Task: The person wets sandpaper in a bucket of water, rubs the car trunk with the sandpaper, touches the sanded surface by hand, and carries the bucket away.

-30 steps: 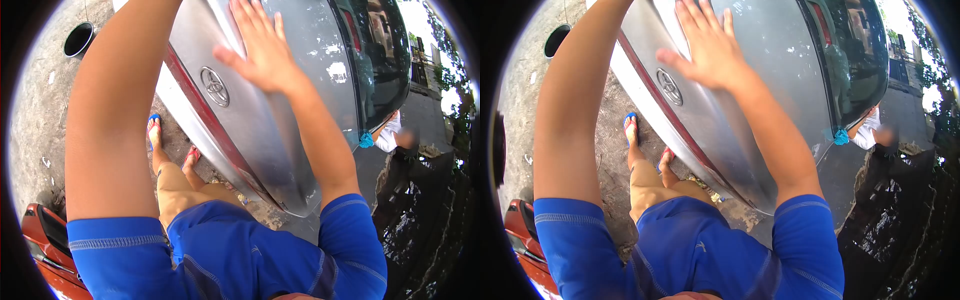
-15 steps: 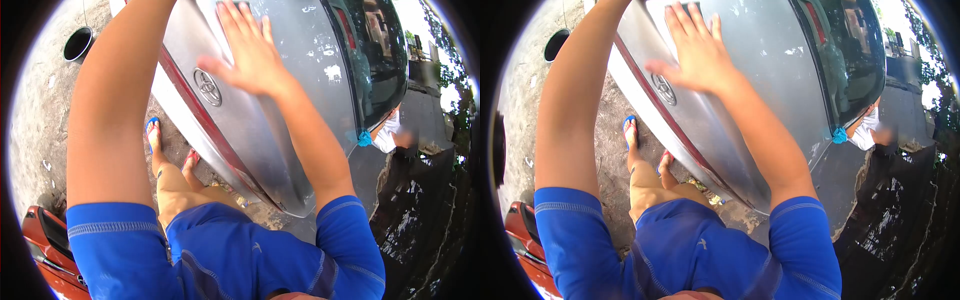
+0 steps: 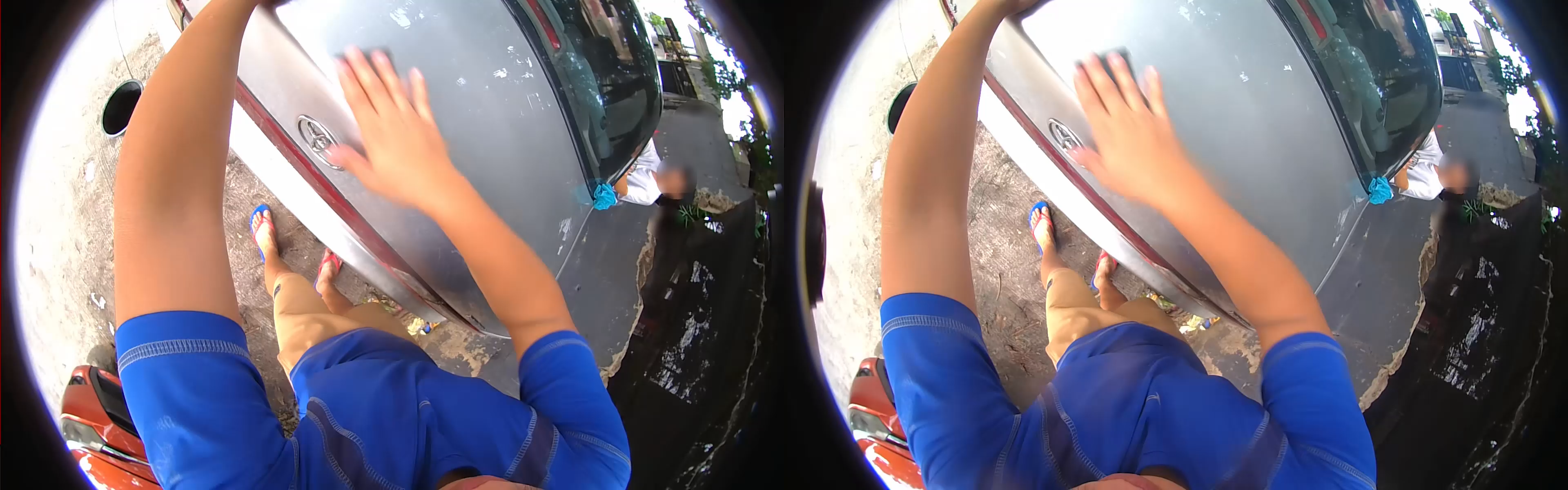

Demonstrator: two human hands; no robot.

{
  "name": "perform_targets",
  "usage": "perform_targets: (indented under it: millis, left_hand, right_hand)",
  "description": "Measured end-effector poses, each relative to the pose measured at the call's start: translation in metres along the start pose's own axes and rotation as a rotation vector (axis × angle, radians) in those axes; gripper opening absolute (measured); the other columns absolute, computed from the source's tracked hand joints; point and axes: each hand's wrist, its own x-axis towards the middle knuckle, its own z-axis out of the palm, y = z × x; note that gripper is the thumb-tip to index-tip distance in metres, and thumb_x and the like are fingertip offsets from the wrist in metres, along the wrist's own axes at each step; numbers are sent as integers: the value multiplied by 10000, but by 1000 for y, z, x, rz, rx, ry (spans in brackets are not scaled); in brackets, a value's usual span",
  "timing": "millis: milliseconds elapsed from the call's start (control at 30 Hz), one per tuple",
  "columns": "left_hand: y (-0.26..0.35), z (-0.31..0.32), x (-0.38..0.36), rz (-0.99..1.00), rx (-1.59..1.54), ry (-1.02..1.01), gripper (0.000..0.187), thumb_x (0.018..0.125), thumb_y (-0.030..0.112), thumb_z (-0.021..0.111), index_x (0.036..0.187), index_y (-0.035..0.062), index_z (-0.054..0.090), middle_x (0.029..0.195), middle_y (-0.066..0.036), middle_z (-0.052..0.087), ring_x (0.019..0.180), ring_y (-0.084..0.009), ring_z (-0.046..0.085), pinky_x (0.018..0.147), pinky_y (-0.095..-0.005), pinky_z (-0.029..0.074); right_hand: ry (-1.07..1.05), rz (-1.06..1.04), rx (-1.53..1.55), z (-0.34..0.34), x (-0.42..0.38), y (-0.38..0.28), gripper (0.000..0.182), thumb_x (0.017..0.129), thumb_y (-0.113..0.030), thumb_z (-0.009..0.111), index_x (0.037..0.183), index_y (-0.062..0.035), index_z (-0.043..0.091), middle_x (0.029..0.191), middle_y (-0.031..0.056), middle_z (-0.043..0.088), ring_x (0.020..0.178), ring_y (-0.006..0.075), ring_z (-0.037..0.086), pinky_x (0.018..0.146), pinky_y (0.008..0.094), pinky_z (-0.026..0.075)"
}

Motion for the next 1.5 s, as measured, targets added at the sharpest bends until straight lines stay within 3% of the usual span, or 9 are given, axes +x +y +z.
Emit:
perform_targets:
  millis: [133, 333, 467, 700, 833, 1133, 1233, 1333, 1500]
  left_hand:
    - [13, -18, -15, -15, 44, -2, 781, 1065, 575, 464, 1659, 71, 409, 1733, -243, 329, 1622, -444, 255, 1336, -544, 192]
    - [30, 14, -32, 67, 95, -57, 854, 1064, 529, 383, 1662, -75, 292, 1751, -269, 266, 1645, -397, 215, 1353, -523, 137]
    - [51, 51, -99, 322, 234, 195, 953, 1038, 760, 385, 1680, 56, 356, 1741, -183, 349, 1631, -365, 281, 1344, -543, 183]
    - [198, 41, -309, 906, -130, -103, 816, 1094, 613, 444, 1680, 53, 346, 1734, -130, 376, 1611, -318, 332, 1331, -519, 233]
    - [163, 22, -260, 859, -89, -98, 813, 1063, 715, 413, 1688, 196, 384, 1739, -111, 368, 1614, -318, 327, 1330, -566, 204]
    - [35, -5, -40, -288, -117, 40, 1005, 935, 740, 544, 1700, 119, 344, 1794, -177, 214, 1674, -392, 84, 1202, -833, 140]
    - [42, 1, -42, -371, -267, 234, 845, 935, 540, 686, 1591, 45, 491, 1754, -268, 249, 1654, -426, 143, 1258, -746, 123]
    - [37, 7, -46, -472, -601, 492, 752, 1050, 444, 573, 1562, -88, 431, 1755, -316, 166, 1653, -468, 87, 1329, -591, 127]
    - [34, -21, -51, -521, -731, 376, 792, 1137, 482, 391, 1619, -141, 308, 1763, -337, 56, 1655, -481, 23, 1342, -566, 94]
  right_hand:
    - [-242, 448, 116, -28, -281, 7, 1148, 944, -688, 664, 1723, -11, 160, 1804, 233, 111, 1665, 469, 68, 1266, 720, 43]
    - [-152, 219, 79, -27, -137, 28, 1204, 910, -733, 678, 1720, -11, 157, 1804, 214, 121, 1665, 443, 78, 1282, 703, 46]
    - [-29, 152, 88, -8, -75, 34, 1158, 920, -770, 620, 1714, -32, 213, 1800, 192, 165, 1662, 423, 125, 1293, 686, 76]
    - [-209, 646, 90, -29, -394, 24, 1244, 909, -795, 624, 1723, 5, 130, 1801, 244, 113, 1672, 428, 76, 1298, 665, 18]
    - [-183, 775, 106, -29, -498, 26, 1388, 840, -922, 569, 1709, 45, 84, 1787, 285, 95, 1656, 487, 50, 1316, 629, 58]
    - [-166, 155, 110, -34, -284, 55, 1252, 926, -871, 496, 1706, 42, 141, 1771, 294, 157, 1642, 512, 107, 1306, 649, 102]
    - [-205, -37, 106, -35, -224, 62, 1192, 964, -859, 421, 1703, 42, 170, 1766, 291, 186, 1640, 513, 118, 1306, 646, 106]
    - [-174, -214, 150, -37, -119, 58, 1141, 990, -840, 381, 1705, 29, 194, 1768, 274, 204, 1647, 491, 123, 1312, 628, 108]
    - [-59, -407, 116, -10, 77, 83, 1013, 1049, -755, 342, 1716, -6, 202, 1792, 195, 207, 1665, 413, 136, 1333, 553, 115]
